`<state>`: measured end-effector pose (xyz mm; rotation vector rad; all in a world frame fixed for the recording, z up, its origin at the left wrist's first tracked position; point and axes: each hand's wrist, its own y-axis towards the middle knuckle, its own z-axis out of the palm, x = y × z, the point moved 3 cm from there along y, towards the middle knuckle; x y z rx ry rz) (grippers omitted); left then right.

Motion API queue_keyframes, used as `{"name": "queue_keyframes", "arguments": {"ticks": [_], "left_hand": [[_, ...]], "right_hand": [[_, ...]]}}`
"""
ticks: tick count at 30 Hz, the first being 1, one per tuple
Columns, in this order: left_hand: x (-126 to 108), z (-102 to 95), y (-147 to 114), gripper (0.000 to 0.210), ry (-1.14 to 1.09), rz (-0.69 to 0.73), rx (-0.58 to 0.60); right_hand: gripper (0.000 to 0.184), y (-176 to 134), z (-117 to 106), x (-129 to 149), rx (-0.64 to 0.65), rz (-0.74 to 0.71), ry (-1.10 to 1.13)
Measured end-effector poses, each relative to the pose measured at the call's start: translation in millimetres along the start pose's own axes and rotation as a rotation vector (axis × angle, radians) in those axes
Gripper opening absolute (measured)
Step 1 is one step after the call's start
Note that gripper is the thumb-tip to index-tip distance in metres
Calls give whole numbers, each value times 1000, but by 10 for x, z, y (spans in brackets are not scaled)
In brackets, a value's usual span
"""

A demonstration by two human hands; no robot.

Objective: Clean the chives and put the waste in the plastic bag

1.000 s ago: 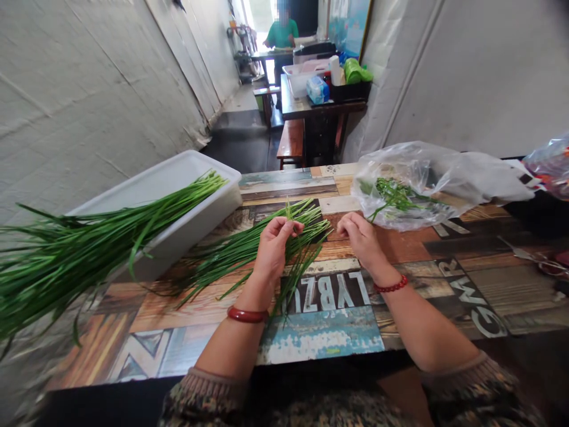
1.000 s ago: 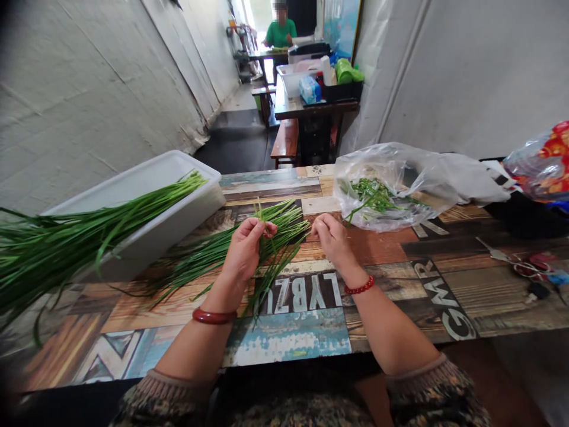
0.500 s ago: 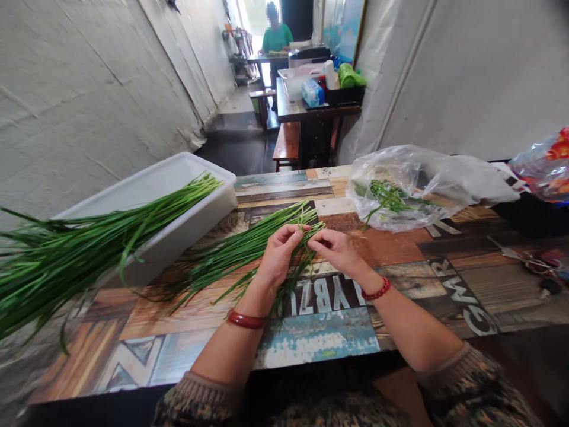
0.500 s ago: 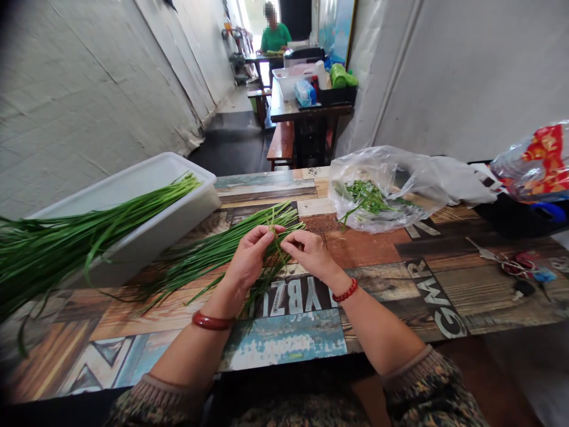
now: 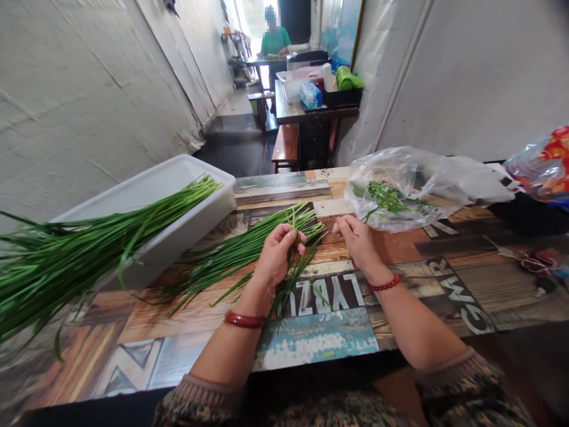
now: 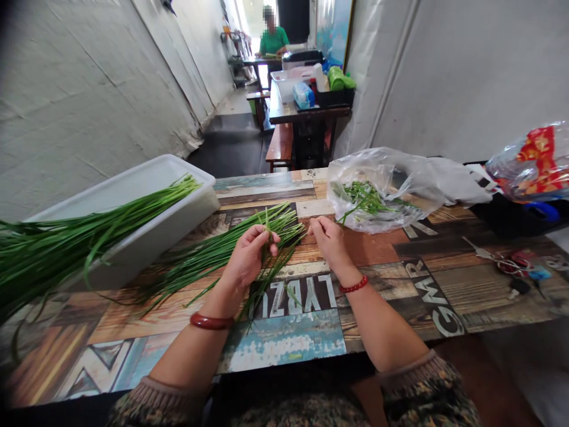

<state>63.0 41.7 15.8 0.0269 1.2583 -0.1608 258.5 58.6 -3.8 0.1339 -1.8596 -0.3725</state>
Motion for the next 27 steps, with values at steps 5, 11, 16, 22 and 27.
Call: {"name": "queue_keyframes", "arguments": {"ticks": [5,11,16,22,27], "left_hand": [[-83,-126,37,27,209,86,-71],[-193,-186,31,28,825,363,-87],[-165,-163,36,23,1085,457,-50],[-50,-103,55,23,1018,333,70],[31,-31,26,22,936,336,109]], "right_hand": [[22,91,-120,-84,-112,-130,-219],[17,32,-7,-125,162,-264,-433],[9,1,23,-105,228,-339,-619],[9,-4,39,-33,310,-299,-457],[11,-54,109,83,321,-285,-247]]}}
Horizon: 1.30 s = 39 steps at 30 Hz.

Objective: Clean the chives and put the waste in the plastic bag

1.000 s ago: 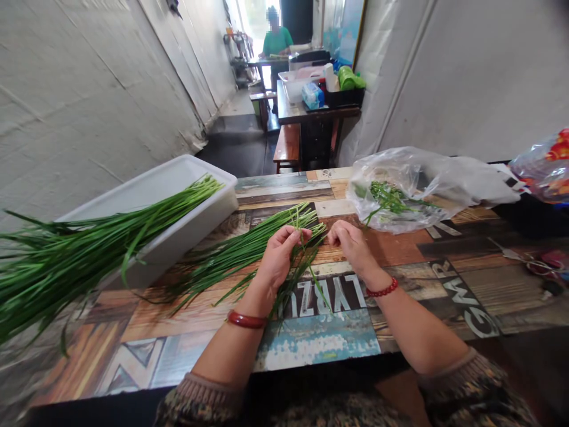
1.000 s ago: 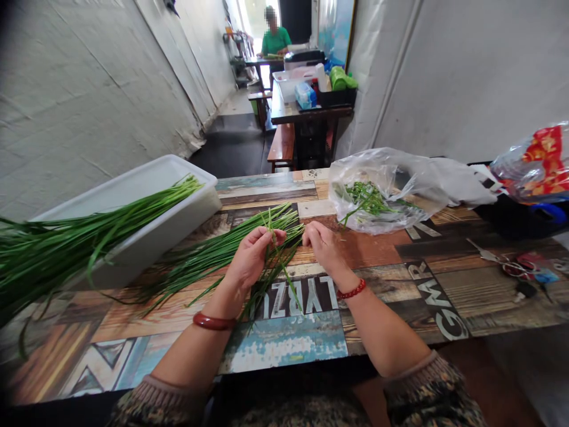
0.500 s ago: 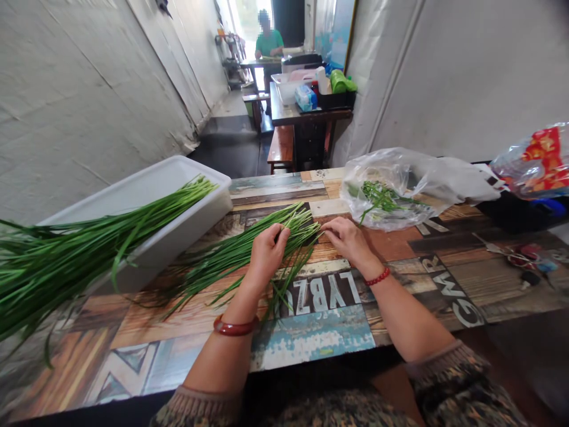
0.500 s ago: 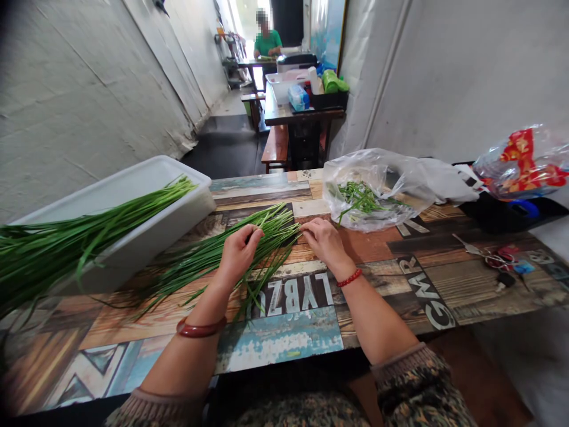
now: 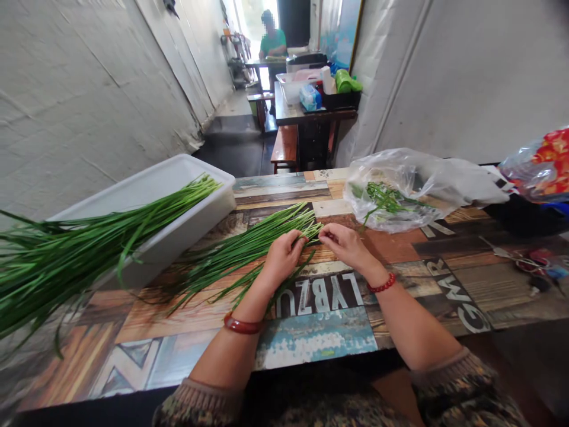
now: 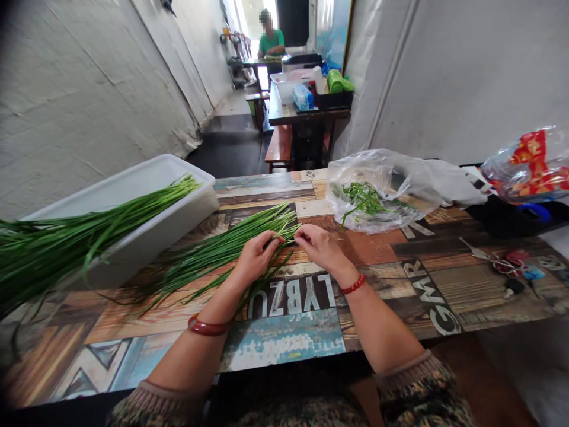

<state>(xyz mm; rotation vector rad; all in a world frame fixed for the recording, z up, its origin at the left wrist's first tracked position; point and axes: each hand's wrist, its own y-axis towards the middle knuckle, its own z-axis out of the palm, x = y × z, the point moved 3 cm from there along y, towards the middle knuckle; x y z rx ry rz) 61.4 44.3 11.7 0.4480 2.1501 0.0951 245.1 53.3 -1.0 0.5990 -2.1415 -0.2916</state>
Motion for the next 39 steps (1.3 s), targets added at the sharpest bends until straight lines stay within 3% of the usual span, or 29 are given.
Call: {"name": "queue_keyframes", "arguments": {"ticks": [5,10,18,23,26,31,33,36,39], "left_hand": [[-5,68,-16,27,-6,-3,55],[-2,44,0,31,77,-25,-6],[-58,85,-13,37,20,-2,76],[-19,81,-7,33,46,-17,72],[23,25,10,30,45,-50,-17],[84,-91,33,24,31,-79,-156],[108,-117,40,25,11,-78,-156],[140,-155,47,27,22,-73,-169],[138,-182,50,25,73,-23,-193]], "right_hand": [[11,-3,2,93,-77,-29,42],[11,-1,-32,93,-127,64,97],[15,11,55,200,-63,-34,168],[20,11,93,17,-233,250,387],[24,5,55,-124,-358,447,630],[21,23,-16,-205,-424,506,886],[18,27,-18,-234,-410,493,843],[17,31,-10,-294,-346,443,565],[24,43,6,-301,-251,245,186]]}}
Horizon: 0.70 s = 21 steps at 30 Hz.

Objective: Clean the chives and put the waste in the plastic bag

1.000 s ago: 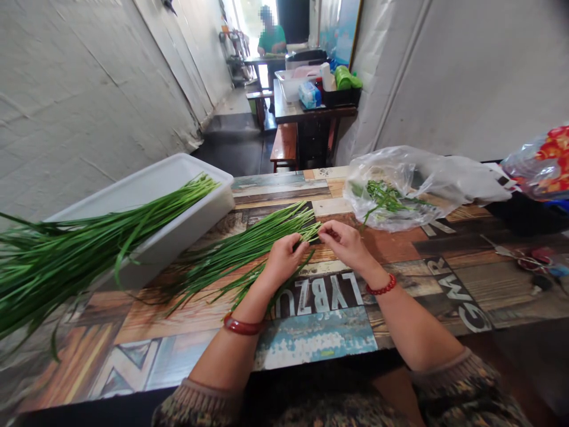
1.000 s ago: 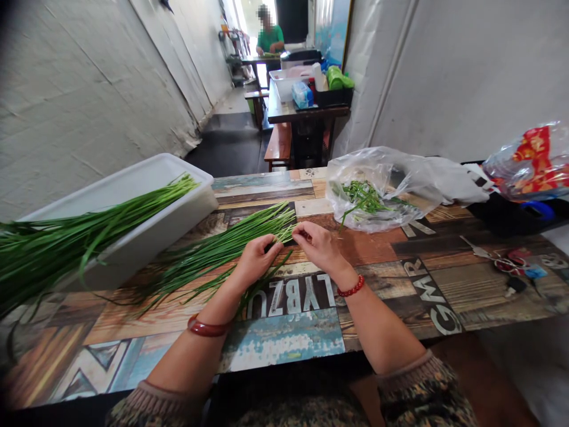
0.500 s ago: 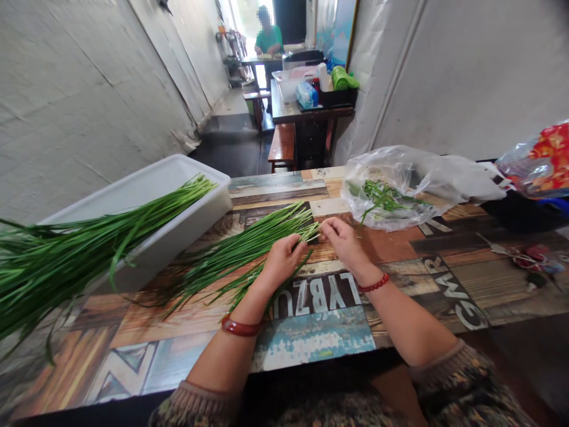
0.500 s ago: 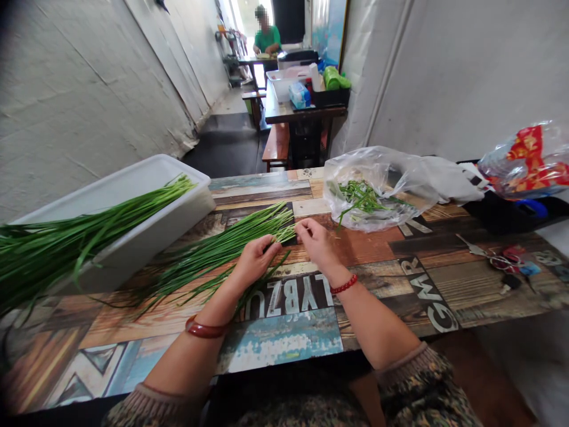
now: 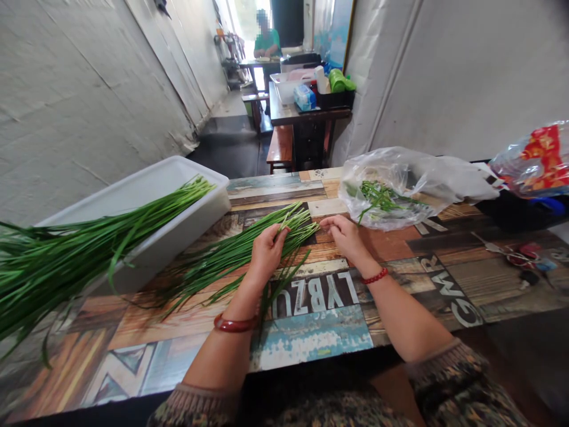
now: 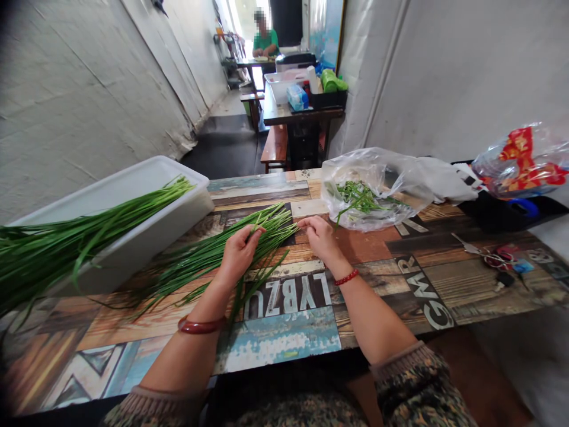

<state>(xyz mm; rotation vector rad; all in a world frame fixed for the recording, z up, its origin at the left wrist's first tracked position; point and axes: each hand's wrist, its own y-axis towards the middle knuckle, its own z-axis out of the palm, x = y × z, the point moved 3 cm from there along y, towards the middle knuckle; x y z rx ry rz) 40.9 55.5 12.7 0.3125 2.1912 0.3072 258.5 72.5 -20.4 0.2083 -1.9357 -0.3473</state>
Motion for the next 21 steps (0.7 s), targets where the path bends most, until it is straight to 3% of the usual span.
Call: {"name": "queue_keyframes", "arguments": {"ticks": [3,7,10,14,17,21], "left_hand": [[-21,15,-16,22,113,5,53],[-58,72,-67,28,390,-88,239],[-91,89,-90,27,563,-99,328],[-105,92,-91,15,678,-26,405],[-97,49,-83,14,761,12,414],[-94,-63,-70,29,882,10,381]], "right_hand": [[24,-26,54,30,111,-204,-248],[24,-73,84,83,214,-284,-477],[11,-90,38,117,246,-253,-509],[15,-85,-38,122,289,-139,-403],[17,-59,-88,117,229,-77,-319],[19,-30,-123,125,130,-68,-294]]}}
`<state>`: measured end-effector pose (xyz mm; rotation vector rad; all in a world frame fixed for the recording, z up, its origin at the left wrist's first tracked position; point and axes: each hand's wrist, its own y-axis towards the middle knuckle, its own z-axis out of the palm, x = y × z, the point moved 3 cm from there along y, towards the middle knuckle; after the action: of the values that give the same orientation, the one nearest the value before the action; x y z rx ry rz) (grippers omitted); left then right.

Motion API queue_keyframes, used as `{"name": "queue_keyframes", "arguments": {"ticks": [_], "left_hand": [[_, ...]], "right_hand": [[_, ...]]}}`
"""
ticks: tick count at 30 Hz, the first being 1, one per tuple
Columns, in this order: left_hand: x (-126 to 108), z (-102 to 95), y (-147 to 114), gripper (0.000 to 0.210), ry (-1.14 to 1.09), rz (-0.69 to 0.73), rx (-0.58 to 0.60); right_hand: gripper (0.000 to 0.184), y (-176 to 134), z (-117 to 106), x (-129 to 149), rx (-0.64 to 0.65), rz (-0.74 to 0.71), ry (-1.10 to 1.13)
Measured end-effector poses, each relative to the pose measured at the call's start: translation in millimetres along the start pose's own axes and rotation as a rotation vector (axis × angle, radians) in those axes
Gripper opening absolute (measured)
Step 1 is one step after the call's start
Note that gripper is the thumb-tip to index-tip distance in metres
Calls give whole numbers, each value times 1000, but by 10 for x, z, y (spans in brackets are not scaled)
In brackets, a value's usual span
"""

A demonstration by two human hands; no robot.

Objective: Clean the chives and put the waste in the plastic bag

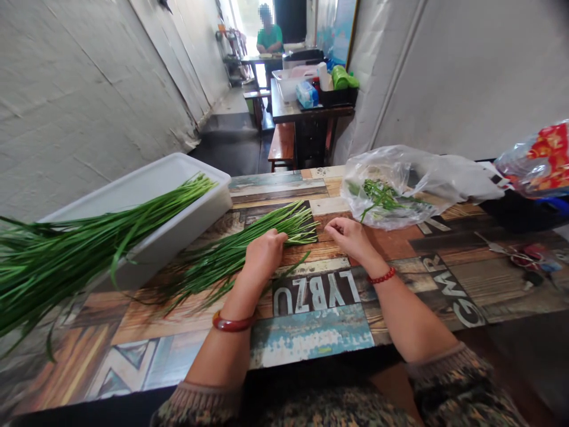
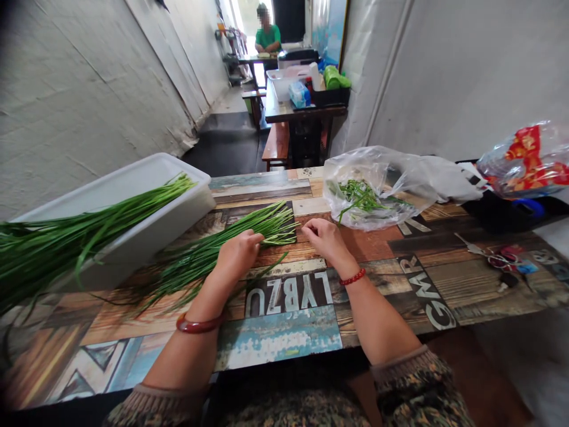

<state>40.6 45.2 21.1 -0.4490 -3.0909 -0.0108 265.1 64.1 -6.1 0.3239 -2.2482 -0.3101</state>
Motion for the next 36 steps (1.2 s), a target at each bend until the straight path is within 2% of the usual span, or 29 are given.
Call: {"name": "queue_keyframes", "arguments": {"ticks": [4,7,13,16,20,24,27,32,34,36], "left_hand": [[51,-36,1,26,-89,24,-29],[103,-20,40,20,-304,11,-107],[260,23,111,30,-829,-107,-354],[281,32,111,28,-973,-167,-396],[234,37,103,28,-1032,-186,-384],[168,37,89,30,-1035,-165,-359],[99,-7,68,32,-1009,-90,-384],[-78,-122,22,29,-910,116,-380],[-113,-127,18,27,-861,141,-366],[-86,-96,28,27,-856,98,-394]], "right_hand": [[17,-3,8,10,-35,-4,1],[16,-19,44,13,11,-26,24],[10,-70,140,33,119,-79,-52],[8,-92,197,85,126,-137,-159],[6,-94,216,147,95,-169,-246],[10,-64,141,183,63,-109,-32],[13,-42,89,218,35,-54,127],[18,-48,79,304,25,-56,195],[18,-58,73,332,19,-59,208],[18,-65,64,353,20,-59,223]]}}
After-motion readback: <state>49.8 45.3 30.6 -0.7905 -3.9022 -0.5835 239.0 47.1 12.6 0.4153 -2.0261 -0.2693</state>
